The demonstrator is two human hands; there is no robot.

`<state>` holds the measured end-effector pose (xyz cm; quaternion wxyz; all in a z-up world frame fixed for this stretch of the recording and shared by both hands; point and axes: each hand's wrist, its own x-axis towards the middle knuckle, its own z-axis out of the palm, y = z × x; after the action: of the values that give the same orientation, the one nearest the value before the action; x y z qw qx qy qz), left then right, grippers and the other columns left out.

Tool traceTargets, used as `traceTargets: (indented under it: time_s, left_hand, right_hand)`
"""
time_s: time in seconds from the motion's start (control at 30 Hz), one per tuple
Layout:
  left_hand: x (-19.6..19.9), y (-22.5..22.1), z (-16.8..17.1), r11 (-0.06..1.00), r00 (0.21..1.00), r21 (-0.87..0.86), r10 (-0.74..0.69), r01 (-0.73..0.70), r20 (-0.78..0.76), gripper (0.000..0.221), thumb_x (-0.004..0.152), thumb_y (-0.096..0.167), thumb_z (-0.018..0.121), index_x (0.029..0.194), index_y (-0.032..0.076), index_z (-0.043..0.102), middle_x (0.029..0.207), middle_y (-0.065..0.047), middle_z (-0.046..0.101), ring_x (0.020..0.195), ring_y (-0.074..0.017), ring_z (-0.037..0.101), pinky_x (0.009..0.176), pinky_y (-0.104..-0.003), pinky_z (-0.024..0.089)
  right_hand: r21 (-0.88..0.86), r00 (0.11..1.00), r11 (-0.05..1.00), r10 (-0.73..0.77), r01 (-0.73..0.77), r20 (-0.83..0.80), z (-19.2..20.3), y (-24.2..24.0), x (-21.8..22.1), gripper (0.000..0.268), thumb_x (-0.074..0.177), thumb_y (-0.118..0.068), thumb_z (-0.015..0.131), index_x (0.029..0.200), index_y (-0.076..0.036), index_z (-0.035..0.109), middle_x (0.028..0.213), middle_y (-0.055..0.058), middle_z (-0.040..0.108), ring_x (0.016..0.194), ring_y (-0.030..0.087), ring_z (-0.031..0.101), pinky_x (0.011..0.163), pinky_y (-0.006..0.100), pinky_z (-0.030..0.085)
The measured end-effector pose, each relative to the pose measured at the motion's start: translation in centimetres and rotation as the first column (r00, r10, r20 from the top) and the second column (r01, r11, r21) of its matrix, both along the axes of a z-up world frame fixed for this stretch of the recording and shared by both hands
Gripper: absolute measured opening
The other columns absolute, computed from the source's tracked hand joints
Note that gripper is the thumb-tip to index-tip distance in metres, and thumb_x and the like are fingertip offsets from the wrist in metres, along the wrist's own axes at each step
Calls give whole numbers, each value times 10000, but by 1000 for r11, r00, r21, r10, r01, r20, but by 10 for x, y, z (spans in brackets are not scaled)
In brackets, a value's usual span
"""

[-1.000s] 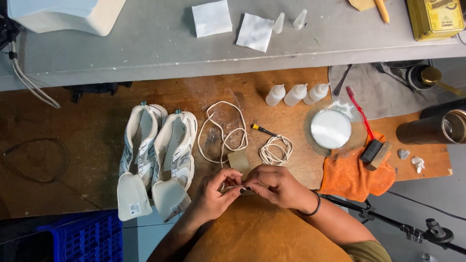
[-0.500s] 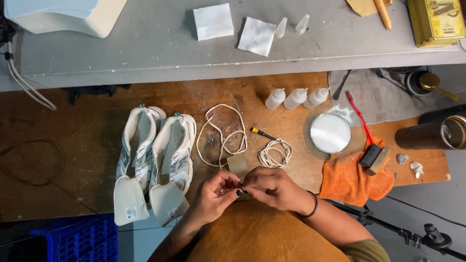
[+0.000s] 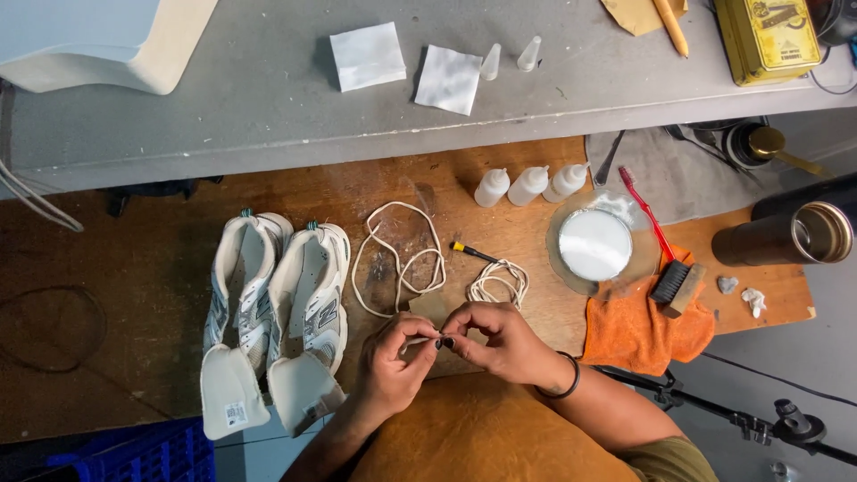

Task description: Preparing shoe laces by taping the ends and then using templates to modify or repair white sneakers at a workbench.

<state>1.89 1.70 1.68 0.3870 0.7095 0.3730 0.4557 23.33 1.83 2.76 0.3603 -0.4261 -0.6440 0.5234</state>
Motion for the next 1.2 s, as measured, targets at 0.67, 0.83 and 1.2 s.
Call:
traceTargets:
  time_s: [0.67,0.83,1.2]
  left_hand:
    - [-11,11,-12,990,991,-132,-68,53,-112,152,883,64,750,1032,50,727,902,-58,774,761,-175,729,655,-286,578]
    - [-11,18,-9,1000,998,-25,-13,12,-59,98,905,37,700,1000,31,722,923,-93,758,762,-200,726,670,-295,579]
    - [-15,24,-5,996,999,-81,33,-35,-33,130,859,41,709,986,45,736,930,-86,785,811,-199,775,666,-272,659]
  right_hand:
    - [411,987,900,105,-146,120,30,20,-5,116,991,-49,624,1038,24,702,989,157,712,907,297,749,791,350,615]
    - [341,988,931,87,-127,130,28,24,-9,100,974,-49,653,1050,-18,710,997,132,714,916,278,739,813,337,595]
    - [274,990,958,44,-79,131,27,39,-19,103,970,-133,676,979,-53,741,899,67,775,800,213,756,711,314,599]
